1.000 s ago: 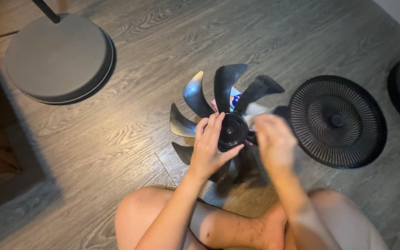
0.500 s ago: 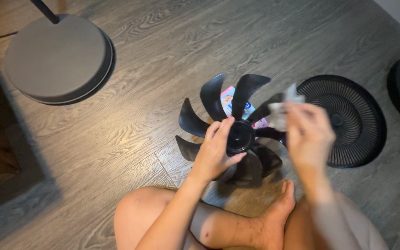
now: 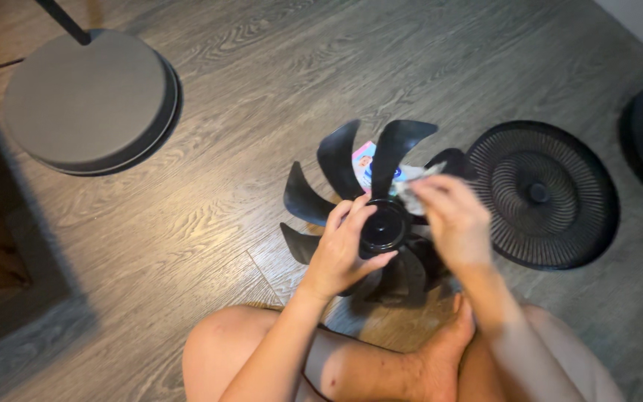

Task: The person wipes the central hub and individual blades of a detached fan assembly using a cloth, then takes a new wipe from a package and continues cleaning the center.

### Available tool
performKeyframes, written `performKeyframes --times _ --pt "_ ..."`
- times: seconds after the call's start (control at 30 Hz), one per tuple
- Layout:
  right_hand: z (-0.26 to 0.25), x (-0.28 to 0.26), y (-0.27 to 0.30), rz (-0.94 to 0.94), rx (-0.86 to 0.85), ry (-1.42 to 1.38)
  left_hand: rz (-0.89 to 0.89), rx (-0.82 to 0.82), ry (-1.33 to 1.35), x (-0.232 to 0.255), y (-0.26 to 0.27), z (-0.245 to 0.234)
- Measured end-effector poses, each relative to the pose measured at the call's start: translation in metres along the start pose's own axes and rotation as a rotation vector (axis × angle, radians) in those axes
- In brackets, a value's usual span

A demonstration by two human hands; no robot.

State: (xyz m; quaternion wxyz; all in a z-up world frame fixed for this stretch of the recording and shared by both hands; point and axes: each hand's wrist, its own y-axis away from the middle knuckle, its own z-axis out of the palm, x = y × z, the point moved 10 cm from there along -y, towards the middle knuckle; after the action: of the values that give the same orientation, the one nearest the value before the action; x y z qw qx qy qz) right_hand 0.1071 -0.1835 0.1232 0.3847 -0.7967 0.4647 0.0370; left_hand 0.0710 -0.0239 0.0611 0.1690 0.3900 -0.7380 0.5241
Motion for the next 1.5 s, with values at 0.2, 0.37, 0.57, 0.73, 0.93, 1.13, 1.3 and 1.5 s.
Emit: performKeyframes --times 0.2,0.37,0.57,0.73,0.93,1.13,1.3,1.5 --pt "-0.042 0.068 -0.020 0.183 0.222 0.215 0.010 -0.029 0.006 0.003 0.001 0.004" --pt "-0.009 0.111 -0.012 0.580 -0.251 -0.514 -0.095 -0.045 0.022 -0.013 -0.002 0.000" --pt "-0.015 0.136 0.006 0.637 -0.355 -0.439 -0.102 -0.097 0.038 -0.013 -0.001 0.012" --pt "-0.012 0.168 0.023 0.632 -0.028 -0.714 -0.077 -0.042 0.099 -0.003 -0.003 0.014" --pt "-0.058 0.160 0.021 0.641 0.276 -0.673 -0.196 -0.033 0.039 -0.020 -0.002 0.005" --pt "-0.024 0.140 0.025 0.614 -0.017 -0.528 -0.176 -0.073 0.067 -0.018 -0.001 0.012" --pt "-0.074 0.107 0.009 0.457 0.280 0.163 -0.111 -0.131 0.098 -0.009 -0.001 0.025" --pt "-0.017 0.043 -0.051 -0.020 -0.073 -0.014 0.025 -0.260 0.082 0.005 0.004 0.039"
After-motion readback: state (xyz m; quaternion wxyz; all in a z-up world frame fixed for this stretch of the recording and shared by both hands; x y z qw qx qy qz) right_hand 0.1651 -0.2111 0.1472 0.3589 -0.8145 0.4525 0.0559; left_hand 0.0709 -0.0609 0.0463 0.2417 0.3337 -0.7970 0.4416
